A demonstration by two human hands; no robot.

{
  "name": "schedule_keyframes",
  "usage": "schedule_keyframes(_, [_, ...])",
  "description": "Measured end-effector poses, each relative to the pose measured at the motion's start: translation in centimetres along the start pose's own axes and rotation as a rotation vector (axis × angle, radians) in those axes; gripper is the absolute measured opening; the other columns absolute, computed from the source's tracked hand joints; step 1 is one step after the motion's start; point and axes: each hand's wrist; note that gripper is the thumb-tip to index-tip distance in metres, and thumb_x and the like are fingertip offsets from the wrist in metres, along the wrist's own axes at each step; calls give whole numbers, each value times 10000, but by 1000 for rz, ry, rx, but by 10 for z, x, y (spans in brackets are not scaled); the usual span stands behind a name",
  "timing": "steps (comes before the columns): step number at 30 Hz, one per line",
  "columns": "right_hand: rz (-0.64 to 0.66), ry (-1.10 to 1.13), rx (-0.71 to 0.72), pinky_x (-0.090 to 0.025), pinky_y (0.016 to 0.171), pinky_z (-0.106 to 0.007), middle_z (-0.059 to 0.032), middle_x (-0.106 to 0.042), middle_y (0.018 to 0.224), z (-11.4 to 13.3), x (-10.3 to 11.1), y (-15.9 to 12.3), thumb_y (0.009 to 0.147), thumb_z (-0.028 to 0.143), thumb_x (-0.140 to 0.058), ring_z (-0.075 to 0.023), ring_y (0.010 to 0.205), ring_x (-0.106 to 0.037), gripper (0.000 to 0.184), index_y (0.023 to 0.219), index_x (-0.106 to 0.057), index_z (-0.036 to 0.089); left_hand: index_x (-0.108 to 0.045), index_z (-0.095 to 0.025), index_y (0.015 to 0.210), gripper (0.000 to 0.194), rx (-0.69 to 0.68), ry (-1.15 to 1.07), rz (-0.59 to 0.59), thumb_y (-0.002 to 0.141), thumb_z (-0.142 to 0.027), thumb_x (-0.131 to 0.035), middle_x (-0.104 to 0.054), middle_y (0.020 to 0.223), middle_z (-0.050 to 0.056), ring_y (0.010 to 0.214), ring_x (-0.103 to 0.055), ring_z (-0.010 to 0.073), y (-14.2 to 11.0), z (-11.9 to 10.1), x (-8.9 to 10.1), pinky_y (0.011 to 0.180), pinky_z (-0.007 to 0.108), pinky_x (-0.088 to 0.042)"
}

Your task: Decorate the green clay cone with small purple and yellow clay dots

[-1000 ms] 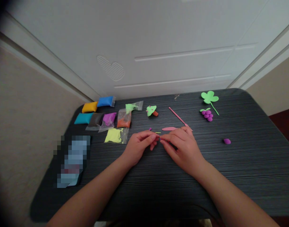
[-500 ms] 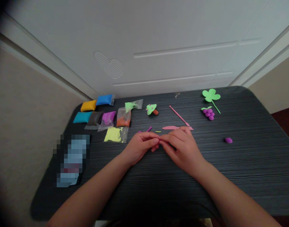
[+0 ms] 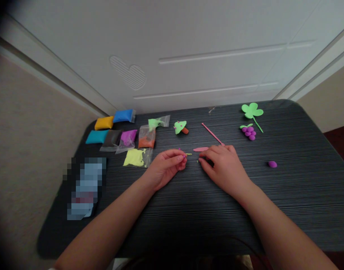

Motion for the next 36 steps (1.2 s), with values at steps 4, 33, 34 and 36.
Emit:
schedule_keyframes(4, [71, -33, 4, -305, 790, -343, -10, -630, 864, 2, -5, -1, 804, 258, -517, -170, 832, -549, 129, 882, -614, 226, -664, -132, 768, 95, 8, -21, -15, 680, -166, -664, -610, 704, 13, 667, -532, 78, 0, -1, 0, 641, 223, -390])
schedule_keyframes(33, [216, -211, 96, -236, 782, -389, -26, -609, 824, 6, 2, -4, 822, 263, -463, -195, 858, -524, 214, 961, -626, 270, -665, -128, 761, 88, 3, -29, -25, 678, -159, -660, -611, 697, 12, 657, -532, 74, 2, 0, 0, 627, 212, -391])
schedule_keyframes(34, [219, -214, 89, -237, 787, -391, -24, -609, 830, 5, 3, -4, 823, 269, -462, -196, 861, -526, 213, 959, -626, 272, -665, -128, 758, 87, 2, -28, -26, 677, -159, -662, -611, 696, 12, 656, -532, 74, 2, 0, 0, 623, 210, -390])
schedule_keyframes(36, [228, -222, 81, -236, 799, -394, -18, -607, 837, 6, 3, -3, 827, 274, -455, -198, 875, -526, 215, 965, -619, 277, -665, -128, 757, 87, 3, -28, -26, 676, -159, -663, -611, 695, 10, 656, -532, 72, 2, 0, 0, 621, 206, -390])
Point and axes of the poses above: each hand's wrist, its own y-axis towards the middle knuckle, its own x-axis out of the back of the hand, z = x × y
